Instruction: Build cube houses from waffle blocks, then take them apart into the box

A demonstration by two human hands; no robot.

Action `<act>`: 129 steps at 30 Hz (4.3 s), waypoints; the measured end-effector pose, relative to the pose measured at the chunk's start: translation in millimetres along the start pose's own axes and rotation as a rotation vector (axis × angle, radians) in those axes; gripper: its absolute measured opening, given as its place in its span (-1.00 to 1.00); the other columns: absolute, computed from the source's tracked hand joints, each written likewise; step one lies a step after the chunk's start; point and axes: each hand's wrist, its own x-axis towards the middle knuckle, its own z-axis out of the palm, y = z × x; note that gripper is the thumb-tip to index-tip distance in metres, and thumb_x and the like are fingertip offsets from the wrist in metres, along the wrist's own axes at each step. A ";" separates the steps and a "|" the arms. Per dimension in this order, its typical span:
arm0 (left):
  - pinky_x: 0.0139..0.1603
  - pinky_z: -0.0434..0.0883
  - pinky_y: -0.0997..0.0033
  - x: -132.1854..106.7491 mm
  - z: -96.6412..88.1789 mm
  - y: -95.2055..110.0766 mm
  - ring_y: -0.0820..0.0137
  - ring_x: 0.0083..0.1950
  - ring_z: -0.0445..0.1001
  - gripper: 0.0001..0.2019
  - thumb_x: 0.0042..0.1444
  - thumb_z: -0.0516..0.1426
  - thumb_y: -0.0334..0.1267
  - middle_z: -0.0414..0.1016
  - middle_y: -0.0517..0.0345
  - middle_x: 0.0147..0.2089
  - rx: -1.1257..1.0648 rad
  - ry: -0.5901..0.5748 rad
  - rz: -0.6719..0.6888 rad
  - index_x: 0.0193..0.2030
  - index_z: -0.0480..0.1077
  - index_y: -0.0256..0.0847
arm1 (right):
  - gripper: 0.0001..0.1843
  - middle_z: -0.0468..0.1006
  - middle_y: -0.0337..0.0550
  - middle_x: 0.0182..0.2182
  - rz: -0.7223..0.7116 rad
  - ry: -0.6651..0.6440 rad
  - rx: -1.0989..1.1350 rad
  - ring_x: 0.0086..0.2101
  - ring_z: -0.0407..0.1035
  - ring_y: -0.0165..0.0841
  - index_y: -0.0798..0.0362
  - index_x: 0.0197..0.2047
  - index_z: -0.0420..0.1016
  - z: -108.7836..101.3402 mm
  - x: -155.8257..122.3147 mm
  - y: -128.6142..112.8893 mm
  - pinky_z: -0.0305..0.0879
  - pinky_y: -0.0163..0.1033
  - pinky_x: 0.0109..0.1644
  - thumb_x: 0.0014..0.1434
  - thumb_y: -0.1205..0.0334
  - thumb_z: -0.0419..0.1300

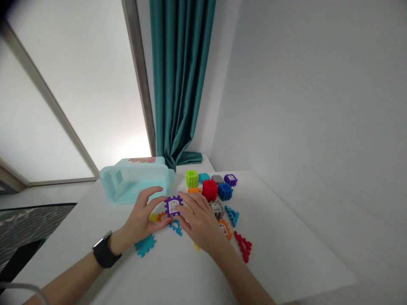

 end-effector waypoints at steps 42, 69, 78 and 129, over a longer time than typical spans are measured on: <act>0.14 0.33 0.03 191.7 178.0 12.2 0.10 0.12 0.36 -0.74 0.27 0.10 -0.09 0.40 -0.02 0.03 0.120 -0.560 0.024 -0.02 0.45 -0.16 | -0.71 0.57 -0.09 0.02 0.682 0.016 0.259 -0.01 0.43 -0.20 -0.08 -0.02 0.51 -19.0 -84.1 290.7 0.44 0.00 -0.02 0.17 0.26 0.21; 0.15 0.32 0.05 194.5 193.8 12.5 0.13 0.13 0.34 -0.77 0.26 0.08 -0.15 0.37 -0.02 0.07 0.082 -0.502 0.042 -0.03 0.43 -0.14 | -0.67 0.61 -0.16 -0.05 0.704 -0.071 0.297 0.01 0.43 -0.23 -0.07 0.00 0.52 -6.4 -91.9 301.0 0.30 -0.01 0.14 0.15 0.29 0.19; 0.15 0.32 0.06 195.2 193.3 12.4 0.14 0.13 0.34 -0.78 0.26 0.08 -0.14 0.37 0.00 0.07 0.089 -0.512 0.040 -0.03 0.43 -0.12 | -0.67 0.62 -0.18 -0.06 0.698 -0.062 0.299 -0.01 0.45 -0.24 -0.08 0.00 0.53 -4.7 -92.7 300.2 0.31 -0.02 0.16 0.14 0.30 0.22; 0.18 0.29 0.00 197.2 187.1 9.1 0.09 0.16 0.35 -0.74 0.29 0.05 -0.10 0.38 -0.03 0.07 0.091 -0.539 0.019 -0.02 0.44 -0.14 | -0.73 0.54 -0.11 -0.13 0.650 0.018 0.290 -0.14 0.45 -0.27 0.00 -0.08 0.53 -2.6 -94.6 294.7 0.36 -0.08 0.04 0.12 0.32 0.23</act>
